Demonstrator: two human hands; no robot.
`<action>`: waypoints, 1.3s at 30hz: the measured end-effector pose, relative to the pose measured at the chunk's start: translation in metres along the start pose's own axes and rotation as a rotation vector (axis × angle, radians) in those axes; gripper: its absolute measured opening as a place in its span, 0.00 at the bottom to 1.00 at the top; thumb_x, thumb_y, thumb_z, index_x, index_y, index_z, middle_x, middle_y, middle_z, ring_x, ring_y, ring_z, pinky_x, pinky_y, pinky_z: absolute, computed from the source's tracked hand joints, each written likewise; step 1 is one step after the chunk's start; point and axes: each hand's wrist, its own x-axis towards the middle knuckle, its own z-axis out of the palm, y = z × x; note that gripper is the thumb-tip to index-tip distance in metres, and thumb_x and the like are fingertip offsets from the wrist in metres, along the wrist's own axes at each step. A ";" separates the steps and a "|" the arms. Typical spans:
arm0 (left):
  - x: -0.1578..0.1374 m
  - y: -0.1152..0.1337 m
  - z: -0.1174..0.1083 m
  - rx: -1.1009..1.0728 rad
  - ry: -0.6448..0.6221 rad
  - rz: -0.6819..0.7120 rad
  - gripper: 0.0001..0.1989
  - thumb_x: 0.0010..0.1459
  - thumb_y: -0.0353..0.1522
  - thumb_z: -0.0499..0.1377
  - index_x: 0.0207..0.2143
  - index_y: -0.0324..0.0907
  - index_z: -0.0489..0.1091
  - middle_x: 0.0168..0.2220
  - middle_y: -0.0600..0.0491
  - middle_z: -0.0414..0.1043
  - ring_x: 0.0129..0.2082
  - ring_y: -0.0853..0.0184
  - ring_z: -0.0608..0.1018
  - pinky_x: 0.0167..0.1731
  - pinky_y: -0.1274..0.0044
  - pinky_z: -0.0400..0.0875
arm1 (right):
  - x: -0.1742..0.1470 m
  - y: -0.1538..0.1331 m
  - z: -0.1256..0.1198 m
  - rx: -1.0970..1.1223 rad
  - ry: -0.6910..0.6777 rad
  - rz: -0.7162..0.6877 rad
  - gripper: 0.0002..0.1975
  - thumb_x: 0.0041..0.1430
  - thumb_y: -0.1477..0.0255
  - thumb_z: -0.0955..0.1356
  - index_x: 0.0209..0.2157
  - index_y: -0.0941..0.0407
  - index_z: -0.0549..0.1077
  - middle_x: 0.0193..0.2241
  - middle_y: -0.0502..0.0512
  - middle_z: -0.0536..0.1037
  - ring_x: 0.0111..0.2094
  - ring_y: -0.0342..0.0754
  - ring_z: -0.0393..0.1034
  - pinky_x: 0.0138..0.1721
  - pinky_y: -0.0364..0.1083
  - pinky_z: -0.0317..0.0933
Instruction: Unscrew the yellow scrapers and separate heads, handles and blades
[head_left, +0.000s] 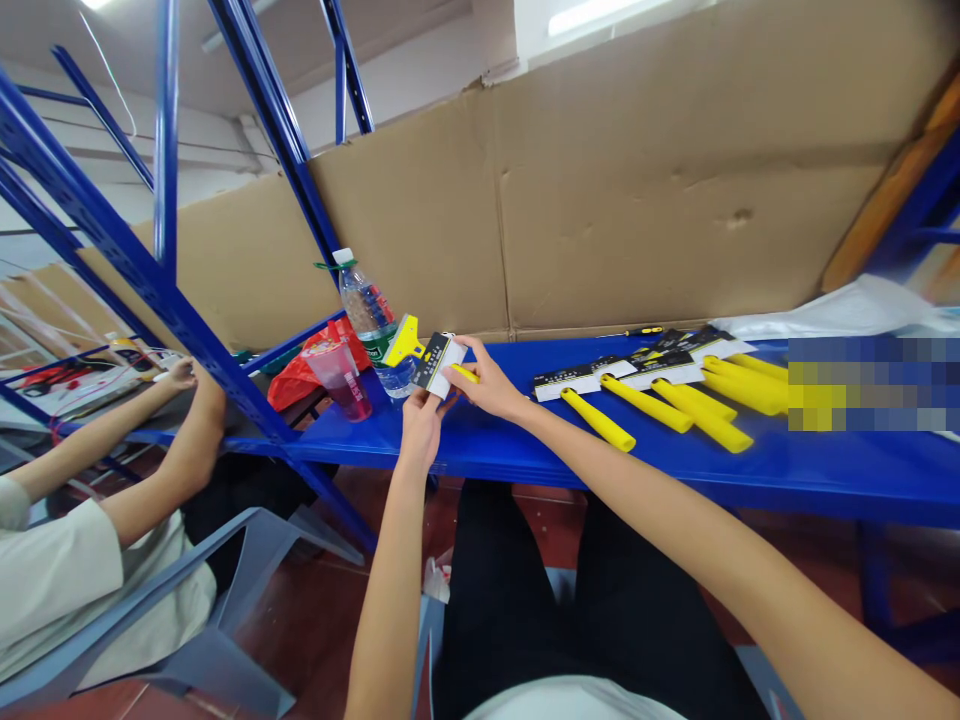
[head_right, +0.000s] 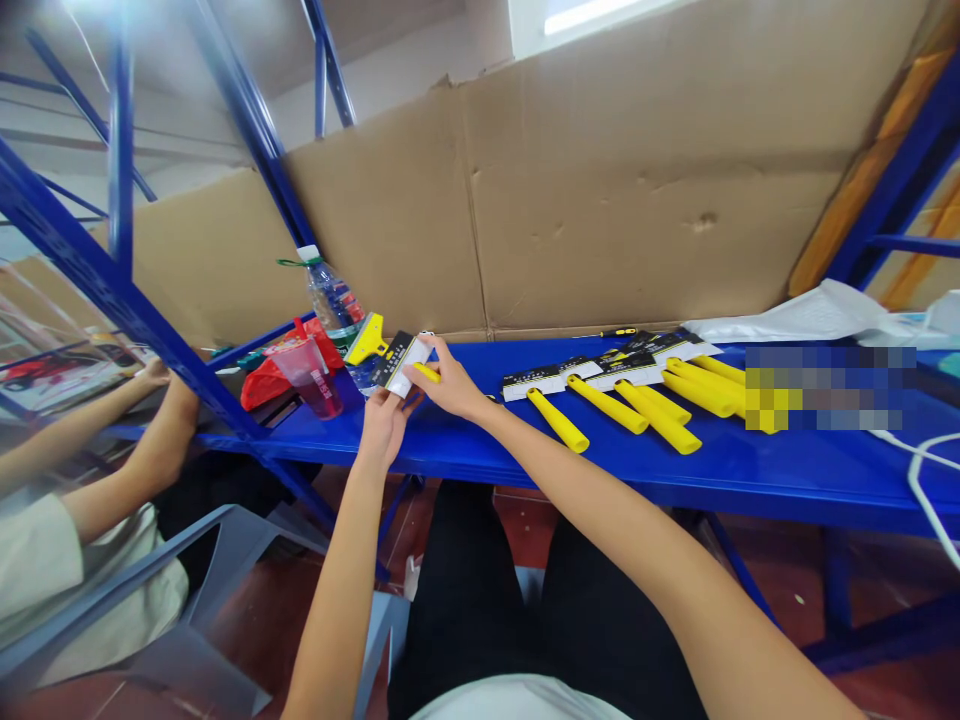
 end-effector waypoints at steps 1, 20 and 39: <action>0.000 -0.001 -0.001 -0.006 0.015 0.003 0.23 0.53 0.42 0.79 0.47 0.43 0.82 0.53 0.42 0.86 0.58 0.50 0.86 0.62 0.57 0.80 | -0.001 0.001 0.000 0.006 -0.015 0.005 0.36 0.71 0.48 0.71 0.69 0.50 0.59 0.37 0.52 0.84 0.32 0.52 0.78 0.34 0.52 0.73; -0.003 0.004 0.010 -0.109 0.210 0.026 0.21 0.47 0.37 0.78 0.44 0.42 0.83 0.49 0.45 0.88 0.55 0.51 0.86 0.58 0.63 0.79 | 0.014 0.009 -0.010 0.167 0.025 0.008 0.33 0.57 0.35 0.74 0.31 0.52 0.68 0.30 0.50 0.76 0.33 0.48 0.69 0.37 0.47 0.65; -0.002 0.005 0.005 -0.133 0.144 0.018 0.20 0.54 0.38 0.76 0.48 0.44 0.81 0.46 0.49 0.87 0.45 0.58 0.88 0.44 0.73 0.80 | 0.013 0.005 -0.014 -0.134 0.158 -0.243 0.40 0.67 0.30 0.62 0.25 0.53 0.70 0.38 0.58 0.76 0.41 0.52 0.70 0.44 0.50 0.62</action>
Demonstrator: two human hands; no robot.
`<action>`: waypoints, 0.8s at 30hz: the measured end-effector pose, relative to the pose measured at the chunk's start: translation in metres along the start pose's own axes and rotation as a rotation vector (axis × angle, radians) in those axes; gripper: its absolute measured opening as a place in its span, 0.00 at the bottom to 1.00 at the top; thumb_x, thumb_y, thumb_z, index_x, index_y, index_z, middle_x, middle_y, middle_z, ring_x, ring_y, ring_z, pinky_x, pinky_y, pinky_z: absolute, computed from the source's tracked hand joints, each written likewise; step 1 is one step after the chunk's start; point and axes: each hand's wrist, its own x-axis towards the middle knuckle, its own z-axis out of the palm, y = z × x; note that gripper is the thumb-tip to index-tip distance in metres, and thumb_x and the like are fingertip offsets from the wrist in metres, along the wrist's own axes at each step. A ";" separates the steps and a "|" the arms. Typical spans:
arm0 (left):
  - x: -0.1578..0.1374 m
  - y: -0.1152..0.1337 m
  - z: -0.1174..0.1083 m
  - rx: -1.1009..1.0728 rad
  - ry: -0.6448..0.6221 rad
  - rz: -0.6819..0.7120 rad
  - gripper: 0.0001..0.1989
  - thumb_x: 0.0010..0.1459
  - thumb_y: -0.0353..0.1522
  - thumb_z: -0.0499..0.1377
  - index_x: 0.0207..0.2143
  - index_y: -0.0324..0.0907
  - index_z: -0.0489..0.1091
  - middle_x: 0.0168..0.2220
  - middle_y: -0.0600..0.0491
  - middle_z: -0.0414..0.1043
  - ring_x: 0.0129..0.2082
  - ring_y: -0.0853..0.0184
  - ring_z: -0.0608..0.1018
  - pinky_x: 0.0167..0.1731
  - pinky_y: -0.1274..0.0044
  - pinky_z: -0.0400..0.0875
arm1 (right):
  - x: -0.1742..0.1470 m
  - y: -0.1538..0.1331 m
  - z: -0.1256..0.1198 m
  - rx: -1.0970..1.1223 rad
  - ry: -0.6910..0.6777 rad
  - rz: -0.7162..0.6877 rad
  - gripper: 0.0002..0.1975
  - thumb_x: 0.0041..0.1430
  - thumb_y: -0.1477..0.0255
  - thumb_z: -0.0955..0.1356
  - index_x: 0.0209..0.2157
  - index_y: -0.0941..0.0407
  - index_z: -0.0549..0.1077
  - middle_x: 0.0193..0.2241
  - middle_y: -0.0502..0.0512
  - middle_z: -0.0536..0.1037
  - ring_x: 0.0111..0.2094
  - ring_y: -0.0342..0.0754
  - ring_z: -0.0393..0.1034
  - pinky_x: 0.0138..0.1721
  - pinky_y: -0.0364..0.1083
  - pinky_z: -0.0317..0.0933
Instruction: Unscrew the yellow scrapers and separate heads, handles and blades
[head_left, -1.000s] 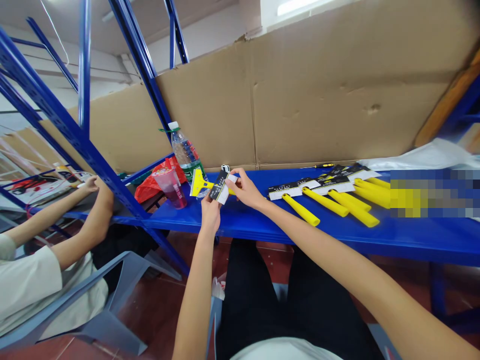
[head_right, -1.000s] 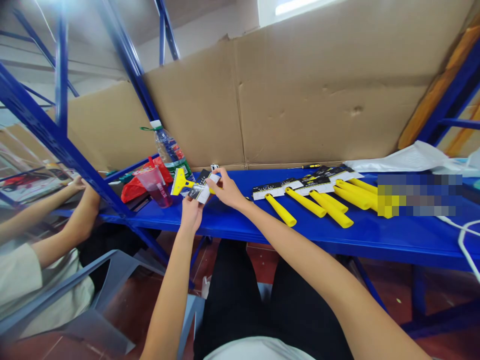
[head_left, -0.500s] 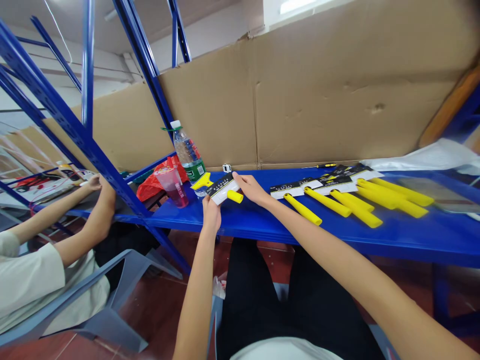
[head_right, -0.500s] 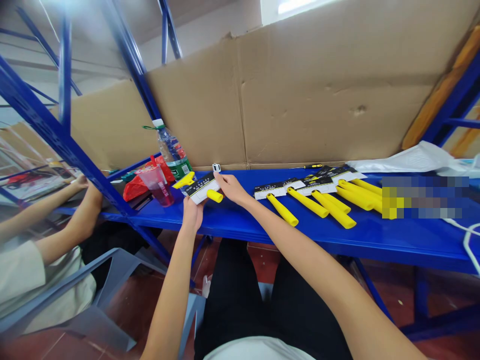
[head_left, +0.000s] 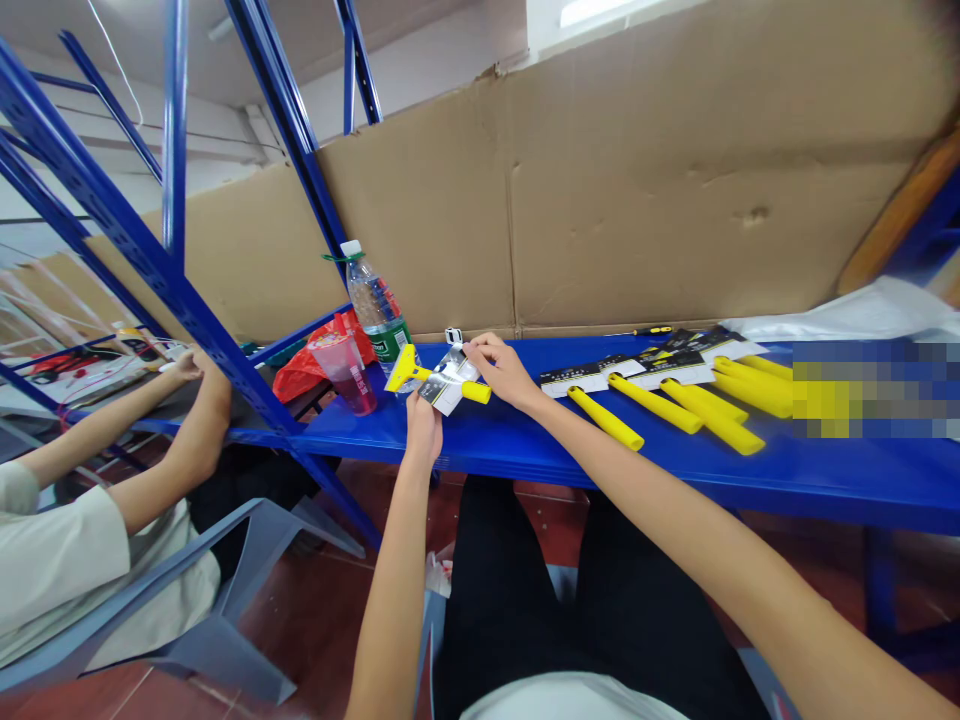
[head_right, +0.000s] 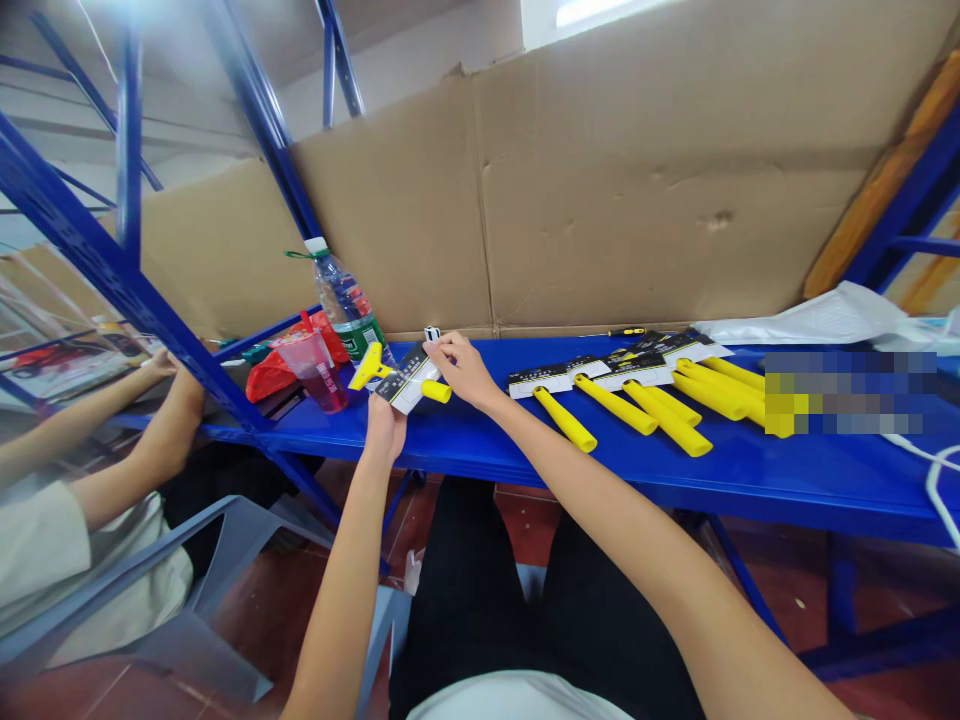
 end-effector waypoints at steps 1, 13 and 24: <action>0.000 0.000 0.000 -0.004 0.003 -0.008 0.19 0.54 0.38 0.77 0.47 0.44 0.81 0.46 0.49 0.87 0.46 0.58 0.88 0.44 0.73 0.80 | 0.000 -0.001 0.000 0.007 0.000 0.001 0.40 0.68 0.30 0.62 0.25 0.53 0.69 0.35 0.56 0.74 0.39 0.51 0.68 0.42 0.50 0.61; -0.002 0.007 0.007 -0.097 0.115 -0.080 0.16 0.55 0.42 0.74 0.38 0.41 0.78 0.38 0.51 0.84 0.38 0.61 0.85 0.44 0.73 0.76 | -0.001 -0.009 0.000 0.150 -0.099 0.219 0.41 0.60 0.26 0.65 0.22 0.50 0.57 0.21 0.47 0.59 0.25 0.44 0.50 0.28 0.48 0.44; -0.005 0.013 0.004 -0.176 0.119 0.020 0.14 0.59 0.43 0.66 0.36 0.43 0.72 0.29 0.57 0.72 0.28 0.69 0.76 0.36 0.75 0.72 | 0.031 0.027 -0.020 -0.168 0.363 0.336 0.26 0.79 0.45 0.57 0.32 0.49 0.59 0.30 0.52 0.70 0.37 0.52 0.67 0.41 0.48 0.63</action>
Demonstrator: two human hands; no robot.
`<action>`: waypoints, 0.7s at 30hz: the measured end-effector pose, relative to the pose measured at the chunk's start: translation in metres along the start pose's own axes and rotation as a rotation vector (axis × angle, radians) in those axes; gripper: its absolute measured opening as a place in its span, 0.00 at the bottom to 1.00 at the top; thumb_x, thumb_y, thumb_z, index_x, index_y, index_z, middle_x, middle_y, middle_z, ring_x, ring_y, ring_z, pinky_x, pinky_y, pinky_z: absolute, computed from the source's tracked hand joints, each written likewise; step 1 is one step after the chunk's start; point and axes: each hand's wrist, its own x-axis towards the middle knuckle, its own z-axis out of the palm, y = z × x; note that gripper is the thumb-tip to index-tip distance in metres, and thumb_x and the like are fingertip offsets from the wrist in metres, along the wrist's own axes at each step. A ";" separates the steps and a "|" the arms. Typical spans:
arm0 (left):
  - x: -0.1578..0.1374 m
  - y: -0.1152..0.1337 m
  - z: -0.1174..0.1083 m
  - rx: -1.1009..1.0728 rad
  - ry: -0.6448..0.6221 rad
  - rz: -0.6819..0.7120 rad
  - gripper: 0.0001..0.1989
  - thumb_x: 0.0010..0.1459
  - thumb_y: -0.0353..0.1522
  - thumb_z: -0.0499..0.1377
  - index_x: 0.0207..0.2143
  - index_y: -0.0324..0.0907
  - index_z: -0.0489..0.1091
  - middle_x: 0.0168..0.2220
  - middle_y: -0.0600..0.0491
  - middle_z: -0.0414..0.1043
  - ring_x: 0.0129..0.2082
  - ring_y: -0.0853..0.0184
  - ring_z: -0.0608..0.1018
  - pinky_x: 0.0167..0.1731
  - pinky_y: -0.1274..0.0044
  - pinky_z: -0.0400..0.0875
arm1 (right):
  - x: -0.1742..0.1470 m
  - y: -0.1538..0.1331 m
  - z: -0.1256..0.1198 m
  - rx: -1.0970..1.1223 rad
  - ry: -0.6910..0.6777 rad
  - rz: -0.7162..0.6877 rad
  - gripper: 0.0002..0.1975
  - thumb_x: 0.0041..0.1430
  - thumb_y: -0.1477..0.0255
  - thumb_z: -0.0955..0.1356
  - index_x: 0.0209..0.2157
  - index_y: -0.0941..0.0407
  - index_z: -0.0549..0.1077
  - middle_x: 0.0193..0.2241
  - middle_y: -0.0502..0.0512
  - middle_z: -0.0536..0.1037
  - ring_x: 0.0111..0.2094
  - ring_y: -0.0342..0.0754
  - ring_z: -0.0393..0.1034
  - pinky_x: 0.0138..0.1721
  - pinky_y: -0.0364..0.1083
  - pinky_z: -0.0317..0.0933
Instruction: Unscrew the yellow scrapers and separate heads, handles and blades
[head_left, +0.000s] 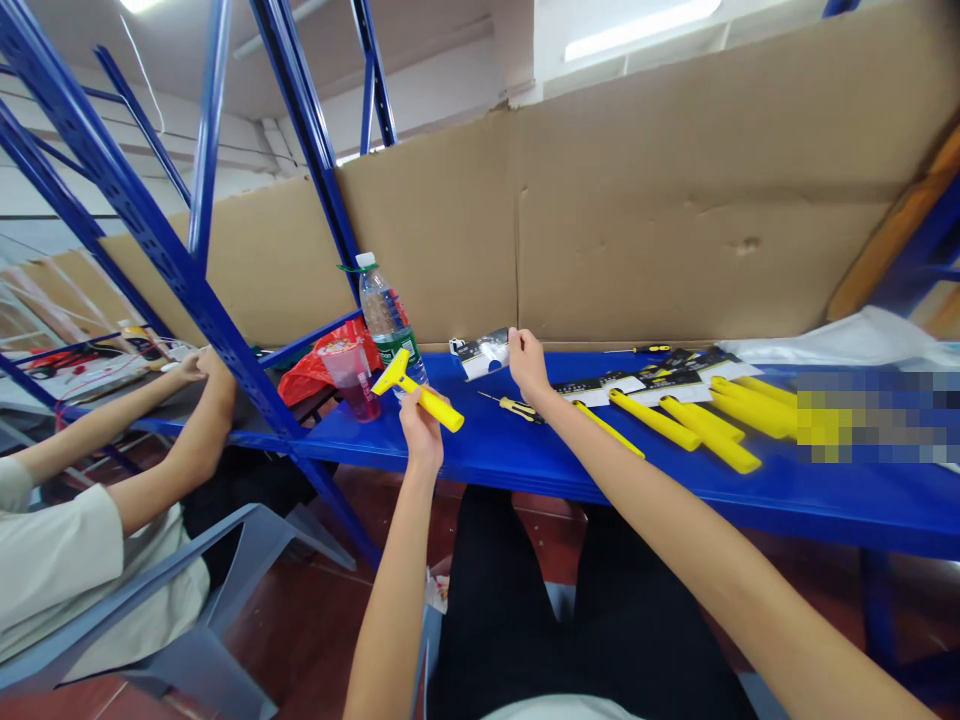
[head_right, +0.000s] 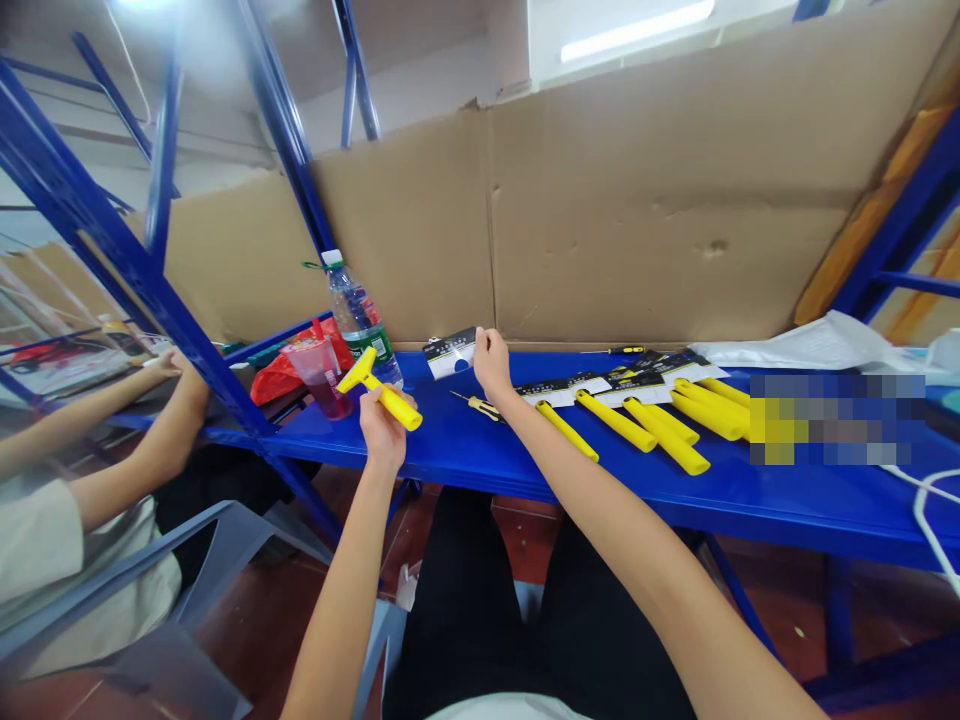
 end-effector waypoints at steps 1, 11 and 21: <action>-0.002 0.000 0.000 0.021 -0.036 0.000 0.14 0.59 0.44 0.66 0.36 0.43 0.72 0.28 0.57 0.71 0.27 0.68 0.75 0.35 0.75 0.72 | 0.008 0.001 0.005 -0.037 -0.002 0.028 0.23 0.81 0.50 0.56 0.34 0.49 0.60 0.33 0.54 0.73 0.39 0.53 0.70 0.43 0.49 0.65; -0.009 0.004 0.002 0.179 -0.382 -0.029 0.20 0.61 0.48 0.64 0.40 0.40 0.79 0.22 0.53 0.71 0.25 0.63 0.73 0.32 0.71 0.69 | 0.041 -0.011 0.001 -0.298 -0.386 -0.031 0.06 0.74 0.70 0.68 0.40 0.55 0.76 0.46 0.63 0.86 0.45 0.52 0.78 0.49 0.48 0.67; -0.014 0.001 0.004 0.246 -0.513 -0.085 0.24 0.60 0.45 0.65 0.53 0.39 0.76 0.26 0.53 0.75 0.27 0.61 0.78 0.33 0.70 0.71 | -0.003 0.007 -0.055 -0.707 -0.894 -0.149 0.15 0.53 0.62 0.84 0.29 0.52 0.79 0.29 0.55 0.85 0.29 0.52 0.76 0.31 0.47 0.59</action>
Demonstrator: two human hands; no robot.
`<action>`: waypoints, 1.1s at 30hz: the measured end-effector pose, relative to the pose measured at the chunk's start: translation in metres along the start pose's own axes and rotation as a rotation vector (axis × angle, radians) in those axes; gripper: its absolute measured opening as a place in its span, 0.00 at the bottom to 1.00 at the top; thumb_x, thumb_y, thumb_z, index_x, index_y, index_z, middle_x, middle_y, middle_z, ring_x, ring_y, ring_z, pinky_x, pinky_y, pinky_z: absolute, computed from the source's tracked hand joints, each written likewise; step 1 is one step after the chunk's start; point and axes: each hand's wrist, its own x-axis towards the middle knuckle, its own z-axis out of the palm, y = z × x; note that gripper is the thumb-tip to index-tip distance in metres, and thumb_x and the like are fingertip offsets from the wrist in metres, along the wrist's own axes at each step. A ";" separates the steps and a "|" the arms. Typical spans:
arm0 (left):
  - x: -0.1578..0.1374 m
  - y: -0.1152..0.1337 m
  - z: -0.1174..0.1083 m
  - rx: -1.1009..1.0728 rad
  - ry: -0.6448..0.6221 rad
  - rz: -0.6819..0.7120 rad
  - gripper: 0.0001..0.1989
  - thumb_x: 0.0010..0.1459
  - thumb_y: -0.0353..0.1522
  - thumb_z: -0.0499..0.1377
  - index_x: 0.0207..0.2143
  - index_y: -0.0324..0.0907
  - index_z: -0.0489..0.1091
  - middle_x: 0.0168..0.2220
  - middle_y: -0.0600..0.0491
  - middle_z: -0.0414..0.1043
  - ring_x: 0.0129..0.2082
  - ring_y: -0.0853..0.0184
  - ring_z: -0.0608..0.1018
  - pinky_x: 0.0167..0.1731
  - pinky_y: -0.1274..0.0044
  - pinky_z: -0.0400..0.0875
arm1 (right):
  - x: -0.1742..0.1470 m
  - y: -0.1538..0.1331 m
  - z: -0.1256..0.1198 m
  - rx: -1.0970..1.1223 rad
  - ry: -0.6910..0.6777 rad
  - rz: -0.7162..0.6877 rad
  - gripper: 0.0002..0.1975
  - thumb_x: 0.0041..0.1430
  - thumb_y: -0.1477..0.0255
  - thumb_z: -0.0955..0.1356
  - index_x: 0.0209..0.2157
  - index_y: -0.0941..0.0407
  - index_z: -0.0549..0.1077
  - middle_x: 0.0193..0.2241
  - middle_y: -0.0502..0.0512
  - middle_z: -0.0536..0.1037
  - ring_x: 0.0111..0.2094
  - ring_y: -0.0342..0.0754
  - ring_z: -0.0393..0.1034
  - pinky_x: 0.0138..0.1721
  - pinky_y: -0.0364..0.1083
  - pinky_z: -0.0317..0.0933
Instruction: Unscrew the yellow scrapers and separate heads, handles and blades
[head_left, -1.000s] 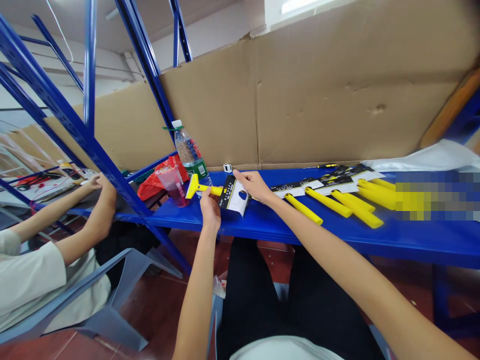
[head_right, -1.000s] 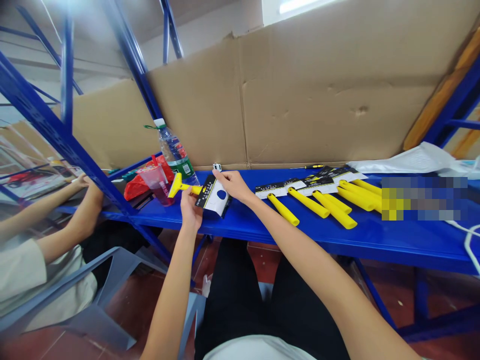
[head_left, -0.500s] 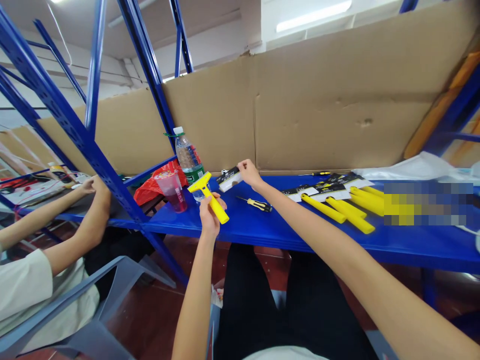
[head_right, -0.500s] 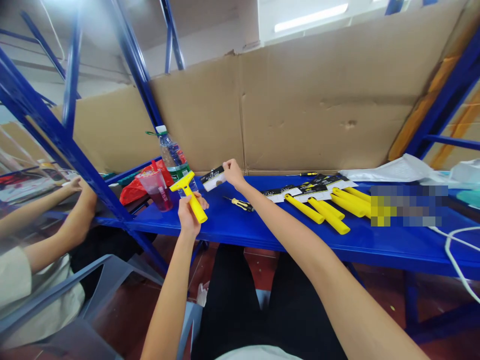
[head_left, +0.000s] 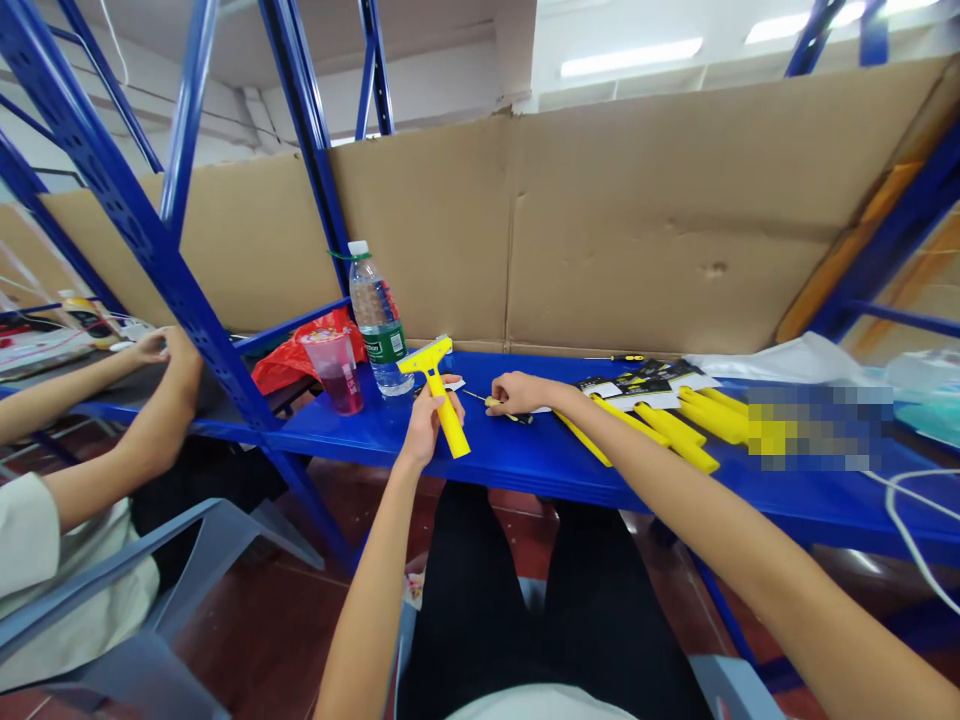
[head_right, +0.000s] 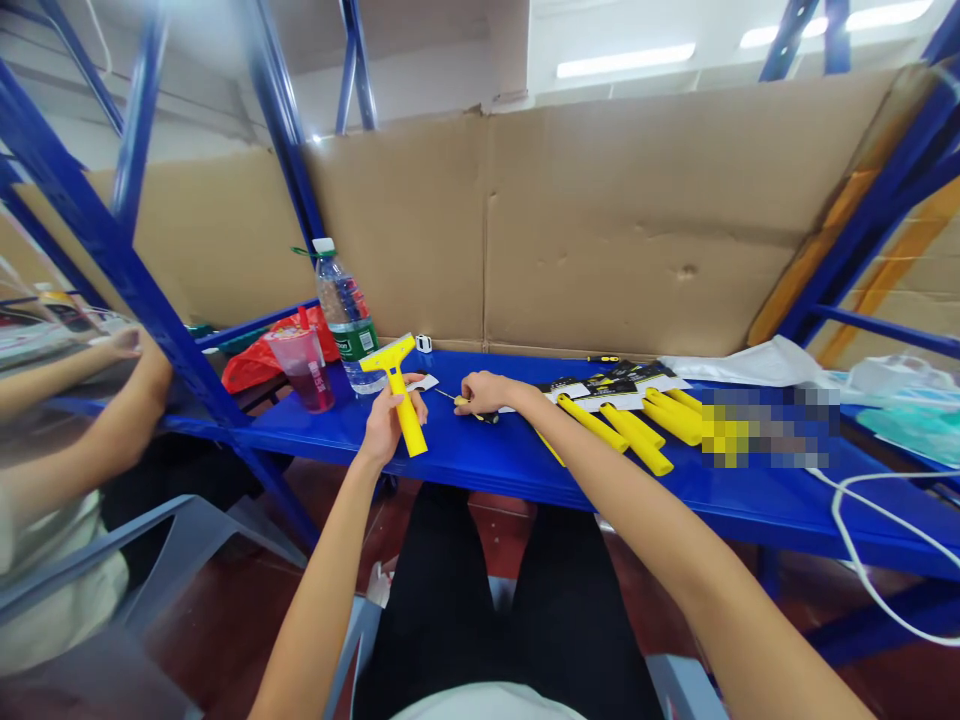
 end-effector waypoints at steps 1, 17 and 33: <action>0.000 0.000 0.000 -0.001 0.009 -0.005 0.24 0.59 0.44 0.65 0.53 0.40 0.75 0.26 0.54 0.75 0.28 0.61 0.79 0.33 0.71 0.71 | 0.002 -0.001 0.003 -0.005 0.021 0.002 0.14 0.56 0.63 0.83 0.28 0.52 0.78 0.28 0.54 0.84 0.29 0.52 0.76 0.31 0.48 0.59; 0.006 -0.007 -0.001 0.283 0.058 -0.254 0.24 0.62 0.53 0.72 0.40 0.40 0.76 0.26 0.51 0.79 0.15 0.70 0.71 0.17 0.76 0.65 | -0.026 0.001 -0.030 0.776 0.483 -0.087 0.29 0.64 0.38 0.73 0.44 0.51 0.75 0.31 0.48 0.73 0.22 0.43 0.64 0.21 0.45 0.56; 0.013 -0.019 -0.005 0.376 0.114 -0.240 0.17 0.49 0.36 0.80 0.39 0.38 0.85 0.42 0.41 0.87 0.30 0.63 0.82 0.22 0.77 0.74 | -0.060 0.018 -0.036 0.678 0.582 -0.165 0.24 0.58 0.48 0.82 0.35 0.54 0.80 0.25 0.53 0.79 0.26 0.48 0.73 0.29 0.49 0.62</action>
